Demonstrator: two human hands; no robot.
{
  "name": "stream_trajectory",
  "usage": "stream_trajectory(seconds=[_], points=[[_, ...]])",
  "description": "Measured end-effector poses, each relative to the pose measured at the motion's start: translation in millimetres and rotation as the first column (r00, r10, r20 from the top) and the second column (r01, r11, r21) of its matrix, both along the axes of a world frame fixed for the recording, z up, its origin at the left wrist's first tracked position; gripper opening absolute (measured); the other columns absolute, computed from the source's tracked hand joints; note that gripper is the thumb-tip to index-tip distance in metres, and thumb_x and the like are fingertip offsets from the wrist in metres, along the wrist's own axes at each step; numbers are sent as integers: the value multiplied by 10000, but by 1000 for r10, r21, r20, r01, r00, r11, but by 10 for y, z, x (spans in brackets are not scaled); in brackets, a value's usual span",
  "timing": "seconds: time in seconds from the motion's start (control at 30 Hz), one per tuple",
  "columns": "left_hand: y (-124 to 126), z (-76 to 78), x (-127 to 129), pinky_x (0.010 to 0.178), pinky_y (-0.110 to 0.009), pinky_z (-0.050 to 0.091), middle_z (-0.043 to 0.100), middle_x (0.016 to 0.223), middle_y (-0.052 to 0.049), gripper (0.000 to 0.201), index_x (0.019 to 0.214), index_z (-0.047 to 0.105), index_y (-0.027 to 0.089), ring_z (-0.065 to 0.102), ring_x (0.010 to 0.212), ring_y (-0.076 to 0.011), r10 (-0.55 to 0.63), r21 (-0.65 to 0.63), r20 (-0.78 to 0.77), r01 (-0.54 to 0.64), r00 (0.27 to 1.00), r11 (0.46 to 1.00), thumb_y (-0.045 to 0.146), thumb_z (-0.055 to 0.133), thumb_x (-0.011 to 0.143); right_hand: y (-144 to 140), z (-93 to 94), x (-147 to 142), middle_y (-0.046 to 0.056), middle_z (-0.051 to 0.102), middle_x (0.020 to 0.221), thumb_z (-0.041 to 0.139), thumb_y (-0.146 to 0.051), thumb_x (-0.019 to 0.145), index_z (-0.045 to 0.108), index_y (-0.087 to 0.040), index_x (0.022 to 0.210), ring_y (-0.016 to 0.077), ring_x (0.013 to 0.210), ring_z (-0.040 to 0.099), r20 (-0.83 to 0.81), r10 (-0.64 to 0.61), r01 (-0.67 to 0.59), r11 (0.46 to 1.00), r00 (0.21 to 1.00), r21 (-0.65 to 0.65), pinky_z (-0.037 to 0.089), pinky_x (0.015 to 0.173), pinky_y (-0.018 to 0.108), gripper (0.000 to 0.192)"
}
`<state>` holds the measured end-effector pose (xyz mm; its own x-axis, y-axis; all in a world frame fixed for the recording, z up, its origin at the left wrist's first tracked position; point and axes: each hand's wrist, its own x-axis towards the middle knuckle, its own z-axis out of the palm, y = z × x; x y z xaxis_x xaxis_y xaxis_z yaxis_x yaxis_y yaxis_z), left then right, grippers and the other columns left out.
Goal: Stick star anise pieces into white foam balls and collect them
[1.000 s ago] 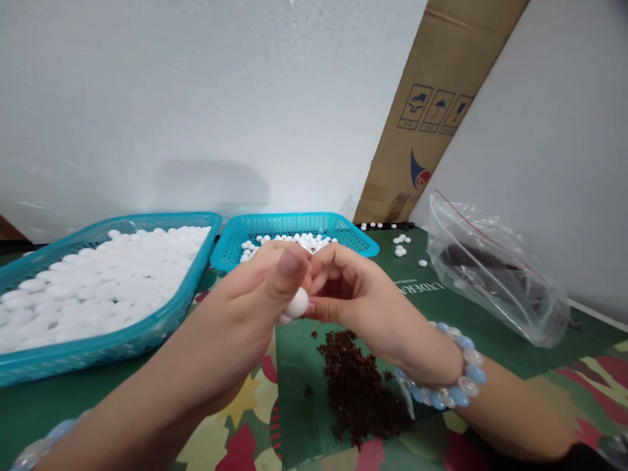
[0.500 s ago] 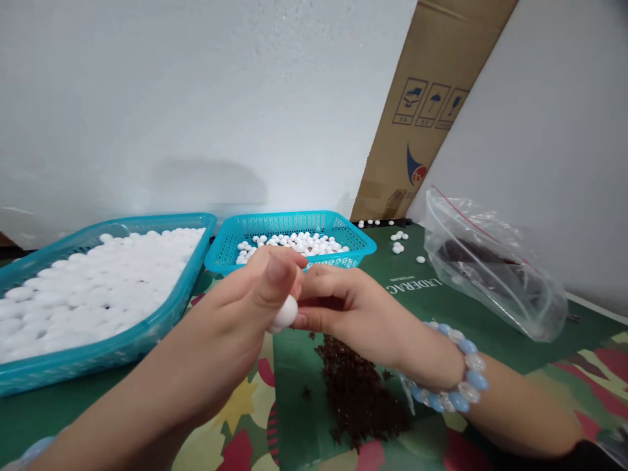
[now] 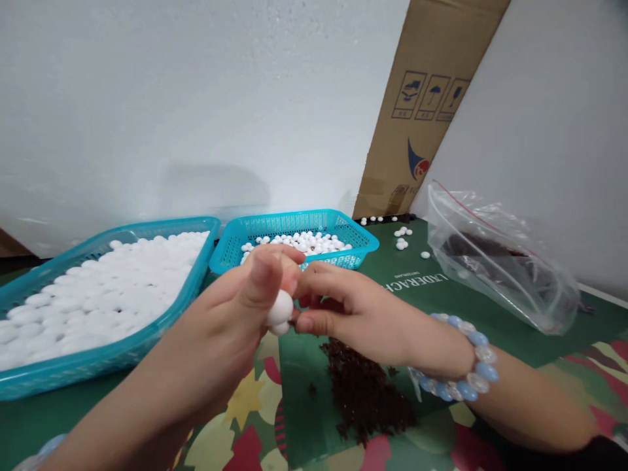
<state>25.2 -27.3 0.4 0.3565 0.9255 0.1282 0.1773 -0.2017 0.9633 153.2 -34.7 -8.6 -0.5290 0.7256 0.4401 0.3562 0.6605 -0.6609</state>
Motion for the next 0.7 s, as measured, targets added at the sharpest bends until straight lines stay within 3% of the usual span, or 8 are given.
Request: stream_trajectory(seconds=[0.17,0.37,0.53,0.7], points=[[-17,49,41,436,-212,398,423,679,-2,485,433,380,172,458,630,-131,48,-16,123,-46,991,999,652,325,465,-48,-13,-12,9,416,695,435,-125,713,504,-109,785,81,666,385,69,-61,59,998,996,35,371,595,176,100],[-15,60,119,372,-187,361,353,568,19,428,518,413,182,364,458,-67,101,-69,305,-84,947,994,607,364,502,-87,-35,-32,42,406,757,353,-72,737,473,-60,841,85,701,381,41,-77,71,990,996,124,389,648,177,159],[-50,34,109,366,-192,357,359,573,16,485,500,409,175,357,462,-75,155,-61,278,-144,948,988,652,323,463,-81,-41,-27,41,402,762,345,-44,725,470,-77,812,80,697,389,44,-53,47,990,998,132,404,647,173,156],[-98,-5,68,399,-194,362,362,573,27,475,470,363,187,357,488,-88,73,-66,204,-61,976,996,657,304,458,-94,-49,-29,20,403,737,388,-6,682,446,-125,756,89,705,383,79,-27,17,992,996,128,409,664,173,151]])
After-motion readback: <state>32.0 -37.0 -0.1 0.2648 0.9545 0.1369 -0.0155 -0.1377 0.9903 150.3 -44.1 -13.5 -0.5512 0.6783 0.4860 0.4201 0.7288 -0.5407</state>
